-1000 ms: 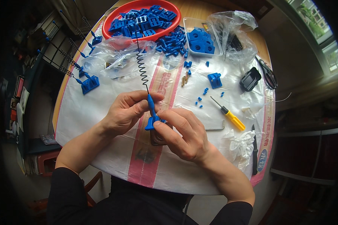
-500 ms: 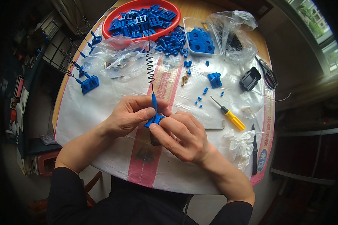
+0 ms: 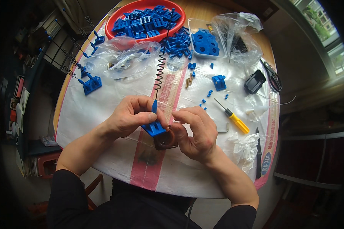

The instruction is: Assemble small plastic and metal components, including a spring, onto a base.

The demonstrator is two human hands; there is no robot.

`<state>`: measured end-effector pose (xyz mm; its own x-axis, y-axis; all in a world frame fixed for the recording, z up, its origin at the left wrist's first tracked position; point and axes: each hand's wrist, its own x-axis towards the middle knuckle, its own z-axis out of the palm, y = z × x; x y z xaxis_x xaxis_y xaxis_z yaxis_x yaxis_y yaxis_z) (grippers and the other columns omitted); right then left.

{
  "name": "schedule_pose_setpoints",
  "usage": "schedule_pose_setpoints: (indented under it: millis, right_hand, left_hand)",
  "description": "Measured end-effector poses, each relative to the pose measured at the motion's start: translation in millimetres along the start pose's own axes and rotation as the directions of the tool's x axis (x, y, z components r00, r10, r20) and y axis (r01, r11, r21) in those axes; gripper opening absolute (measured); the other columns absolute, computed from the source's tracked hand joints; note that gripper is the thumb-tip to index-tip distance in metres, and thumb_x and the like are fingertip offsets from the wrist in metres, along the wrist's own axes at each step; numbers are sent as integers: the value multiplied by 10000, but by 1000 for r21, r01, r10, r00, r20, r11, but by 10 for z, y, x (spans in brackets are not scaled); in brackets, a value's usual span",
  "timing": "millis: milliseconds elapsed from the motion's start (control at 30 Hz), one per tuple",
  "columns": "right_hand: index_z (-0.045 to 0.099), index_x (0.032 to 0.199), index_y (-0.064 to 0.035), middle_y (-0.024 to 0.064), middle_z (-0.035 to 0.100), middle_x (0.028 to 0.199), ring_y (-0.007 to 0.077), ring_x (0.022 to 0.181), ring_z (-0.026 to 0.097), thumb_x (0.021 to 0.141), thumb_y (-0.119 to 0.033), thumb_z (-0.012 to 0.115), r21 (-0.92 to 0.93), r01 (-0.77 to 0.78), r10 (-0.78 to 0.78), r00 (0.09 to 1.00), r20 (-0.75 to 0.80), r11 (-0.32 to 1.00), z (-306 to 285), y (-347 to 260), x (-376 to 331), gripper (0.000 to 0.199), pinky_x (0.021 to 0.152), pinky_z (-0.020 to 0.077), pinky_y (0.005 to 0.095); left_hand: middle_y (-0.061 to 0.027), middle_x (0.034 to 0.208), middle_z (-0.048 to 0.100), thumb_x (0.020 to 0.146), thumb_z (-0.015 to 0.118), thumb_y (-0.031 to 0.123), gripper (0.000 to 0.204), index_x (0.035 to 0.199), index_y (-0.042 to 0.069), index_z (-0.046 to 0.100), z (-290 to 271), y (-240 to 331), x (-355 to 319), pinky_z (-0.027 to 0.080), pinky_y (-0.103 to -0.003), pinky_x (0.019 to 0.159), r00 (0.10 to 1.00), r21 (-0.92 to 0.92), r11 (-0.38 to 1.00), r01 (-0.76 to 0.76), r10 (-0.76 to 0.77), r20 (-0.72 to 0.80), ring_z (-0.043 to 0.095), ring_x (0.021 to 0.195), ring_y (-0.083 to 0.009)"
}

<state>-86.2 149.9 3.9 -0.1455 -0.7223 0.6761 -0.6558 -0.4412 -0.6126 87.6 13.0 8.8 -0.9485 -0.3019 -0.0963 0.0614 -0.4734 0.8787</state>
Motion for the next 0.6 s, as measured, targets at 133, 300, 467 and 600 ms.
schedule_pose_setpoints:
  millis: [133, 300, 467, 600]
  right_hand:
    - [633, 1056, 32, 123, 676, 902, 195, 796, 660, 916, -86, 664, 169, -317, 307, 948, 86, 933, 2, -13, -23, 185, 702, 520, 291]
    - [619, 1151, 24, 69, 681, 970, 105, 923, 637, 970, -90, 603, 584, -587, 525, 797, 298, 561, -37, -60, 21, 214, 795, 518, 252]
    - [633, 1068, 17, 55, 672, 962, 105, 892, 637, 913, -20, 667, 584, -577, 507, 807, 303, 570, -14, 10, -45, 163, 778, 526, 242]
    - [631, 1063, 18, 64, 670, 958, 105, 873, 641, 901, 7, 672, 622, -535, 499, 829, 253, 572, -23, 24, -33, 168, 780, 532, 246]
  left_hand:
    - [-75, 903, 697, 894, 670, 117, 150, 976, -9, 667, -11, 11, -13, 541, -274, 780, 1000, 36, 999, 1, -1, -16, 668, 837, -132]
    - [-54, 895, 666, 873, 667, 91, 123, 961, 4, 667, 51, 16, -36, 527, -265, 734, 998, 279, 960, 5, 11, -54, 646, 793, -120]
    - [-66, 853, 656, 827, 686, 84, 130, 923, -2, 674, 85, -16, -26, 497, -276, 732, 966, 586, 785, -200, 257, -14, 625, 798, -116]
    - [-84, 872, 634, 805, 695, 46, 119, 913, 7, 664, 151, 25, -16, 488, -288, 720, 921, 646, 715, -266, 386, -49, 619, 814, -150]
